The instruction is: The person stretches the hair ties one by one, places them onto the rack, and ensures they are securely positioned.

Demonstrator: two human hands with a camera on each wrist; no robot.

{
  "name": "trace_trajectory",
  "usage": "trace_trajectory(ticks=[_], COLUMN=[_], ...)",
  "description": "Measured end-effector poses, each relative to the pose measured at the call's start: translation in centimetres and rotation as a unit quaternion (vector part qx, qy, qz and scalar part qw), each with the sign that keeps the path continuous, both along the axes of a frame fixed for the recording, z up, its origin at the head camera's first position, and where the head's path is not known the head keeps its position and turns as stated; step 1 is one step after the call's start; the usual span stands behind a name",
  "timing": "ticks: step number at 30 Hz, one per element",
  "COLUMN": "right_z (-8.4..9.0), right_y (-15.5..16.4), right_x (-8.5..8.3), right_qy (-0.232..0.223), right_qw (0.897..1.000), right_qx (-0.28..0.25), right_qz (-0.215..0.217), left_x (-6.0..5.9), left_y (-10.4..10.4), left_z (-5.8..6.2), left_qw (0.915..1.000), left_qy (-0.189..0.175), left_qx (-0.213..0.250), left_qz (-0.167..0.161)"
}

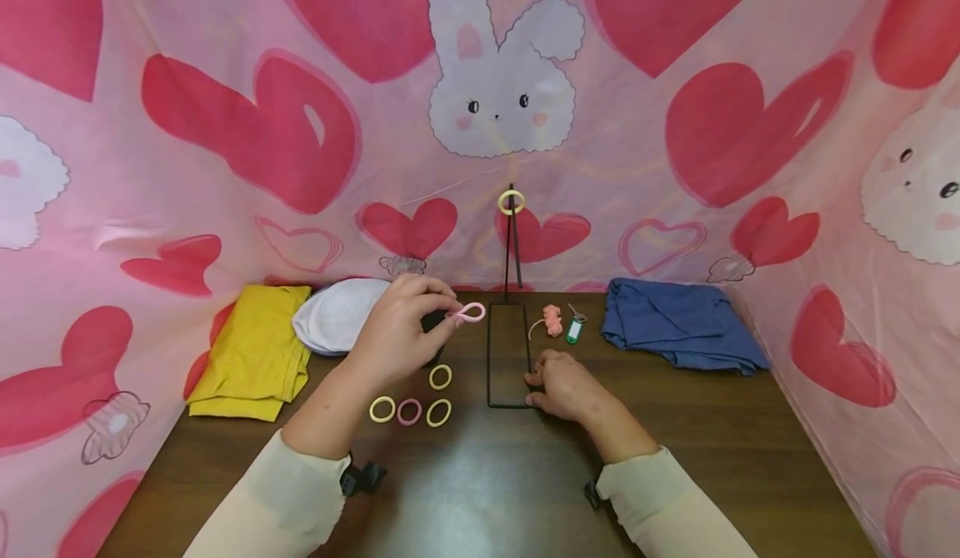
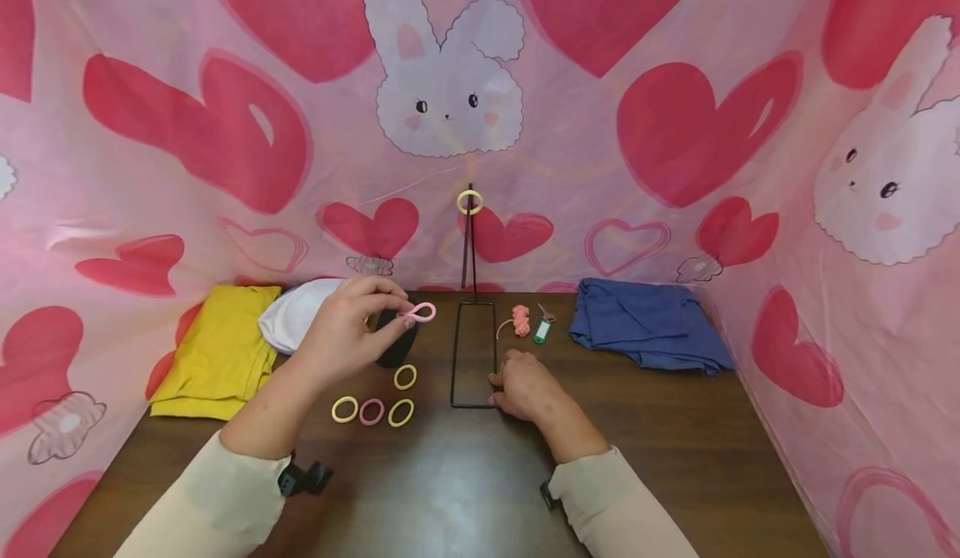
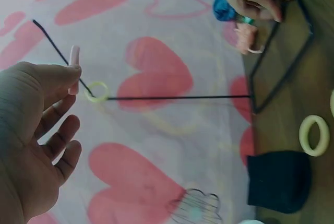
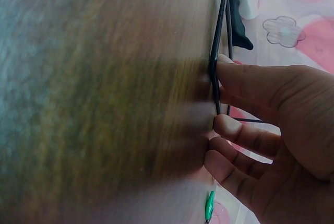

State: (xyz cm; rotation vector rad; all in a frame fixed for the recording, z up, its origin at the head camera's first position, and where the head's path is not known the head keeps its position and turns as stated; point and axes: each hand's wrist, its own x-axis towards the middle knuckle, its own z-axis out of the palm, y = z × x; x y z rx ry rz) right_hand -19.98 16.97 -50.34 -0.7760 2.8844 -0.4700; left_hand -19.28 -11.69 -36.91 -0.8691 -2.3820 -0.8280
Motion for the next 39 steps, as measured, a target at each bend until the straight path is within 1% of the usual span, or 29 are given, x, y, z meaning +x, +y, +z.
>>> trace_trajectory(ticks=[3,8,14,21,24,30,34,39], right_z=[0.0,0.0,-0.2,-0.3,-0.3,-0.2,-0.2,-0.2], right_y=[0.0,0.0,0.1,0.2,0.2,0.1,0.1,0.2], right_x=[0.0,0.0,0.0,-0.1,-0.1,0.0,-0.1,-0.1], right_qy=[0.004,-0.001,-0.001,0.005,0.009,0.007,0.010,0.017], right_qw=[1.000,1.000,1.000,1.000,1.000,1.000,1.000,1.000], right_qx=[-0.001,-0.001,0.004,-0.004,-0.005,-0.004,-0.003,-0.002], right_qz=[0.001,0.000,0.003,0.008,0.008,0.006,0.010,0.017], left_x=[0.0,0.2,0.6,0.9,0.9,0.4,-0.3,-1.3], left_y=[0.5,1.2,2.0,3.1,3.5,3.9,4.0,4.0], left_z=[1.0,2.3,3.7,5.0,5.3,5.4,5.4,5.2], left_qw=[0.9995,0.9982,0.9957,0.9898,0.9889,0.9901,0.9914,0.9933], left_qy=[0.024,0.048,0.072,0.111,0.120,0.124,0.121,0.113], left_qx=[0.012,0.024,0.037,0.055,0.051,0.026,0.010,-0.009], left_qz=[-0.015,-0.029,-0.045,-0.071,-0.072,-0.060,-0.049,-0.025])
